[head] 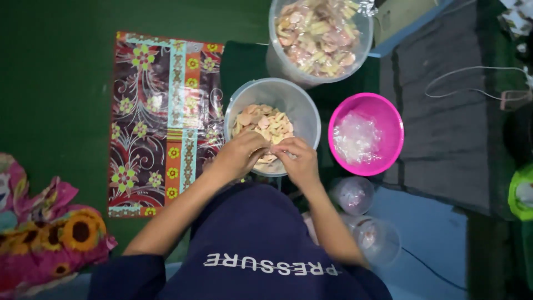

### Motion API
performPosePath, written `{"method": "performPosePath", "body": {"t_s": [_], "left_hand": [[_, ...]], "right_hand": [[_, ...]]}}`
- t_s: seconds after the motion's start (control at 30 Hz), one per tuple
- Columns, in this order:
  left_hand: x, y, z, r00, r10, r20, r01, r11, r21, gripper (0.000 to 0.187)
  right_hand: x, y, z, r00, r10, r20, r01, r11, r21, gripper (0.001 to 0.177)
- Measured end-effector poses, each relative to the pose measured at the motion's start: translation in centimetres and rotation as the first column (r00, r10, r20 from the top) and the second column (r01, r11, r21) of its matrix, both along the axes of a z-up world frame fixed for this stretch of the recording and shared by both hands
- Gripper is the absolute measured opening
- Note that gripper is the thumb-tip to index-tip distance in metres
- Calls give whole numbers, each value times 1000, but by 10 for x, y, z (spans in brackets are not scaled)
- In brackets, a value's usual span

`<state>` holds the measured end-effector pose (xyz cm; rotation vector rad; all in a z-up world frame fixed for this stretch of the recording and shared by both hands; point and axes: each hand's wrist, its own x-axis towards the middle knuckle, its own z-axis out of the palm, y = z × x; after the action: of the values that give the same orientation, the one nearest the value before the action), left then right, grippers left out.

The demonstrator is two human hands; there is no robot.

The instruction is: Packaging sliced food items into small plastic bags

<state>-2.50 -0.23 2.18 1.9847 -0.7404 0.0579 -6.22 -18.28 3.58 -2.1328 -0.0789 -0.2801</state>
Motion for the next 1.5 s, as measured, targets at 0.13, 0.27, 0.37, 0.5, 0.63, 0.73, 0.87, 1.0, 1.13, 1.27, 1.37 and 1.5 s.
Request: {"method": "performPosePath", "body": {"t_s": [0.13, 0.27, 0.37, 0.5, 0.63, 0.73, 0.87, 1.0, 1.13, 1.27, 1.37, 1.5], "left_hand": [[5, 3, 9, 997, -64, -36, 68, 989, 134, 3], [11, -4, 26, 933, -48, -358, 54, 999, 6, 8], [8, -17, 13, 842, -52, -537, 26, 998, -55, 10], [3, -30, 8, 761, -127, -637, 82, 992, -100, 11], [4, -39, 16, 679, -154, -718, 49, 985, -165, 9], [14, -39, -8, 900, -43, -434, 101, 988, 113, 10], [6, -45, 0, 966, -47, -254, 114, 961, 254, 11], [6, -45, 2, 984, -45, -175, 85, 969, 230, 15], [16, -46, 33, 990, -14, -138, 1, 996, -90, 14], [25, -44, 21, 862, -61, -504, -129, 933, -334, 13], [32, -39, 19, 852, -80, -517, -132, 923, -360, 16], [41, -37, 35, 823, -100, -559, -160, 903, -398, 14]], "right_hand": [[2, -10, -17, 992, 111, 62, -105, 989, -102, 15], [-11, 7, 3, 978, -204, 47, 207, 975, -77, 29], [-22, 5, -24, 925, -187, -331, 289, 912, 293, 24], [-31, -6, -36, 867, -127, -482, 374, 805, 460, 13], [-32, -14, -7, 872, -289, -395, 384, 904, 186, 2], [-31, -17, -7, 950, -295, -104, 290, 955, -57, 8], [-25, -19, -12, 983, -162, 86, 178, 954, -241, 13], [-21, -26, -13, 973, -164, 162, 197, 956, -217, 12], [-22, -14, -9, 954, -262, -144, 299, 831, 470, 63], [-10, -15, 4, 925, 122, -360, 296, 363, 884, 55], [-6, -17, -12, 915, 189, -357, 320, 201, 926, 16], [6, -24, -28, 896, 7, -443, 431, 217, 876, 13]]}}
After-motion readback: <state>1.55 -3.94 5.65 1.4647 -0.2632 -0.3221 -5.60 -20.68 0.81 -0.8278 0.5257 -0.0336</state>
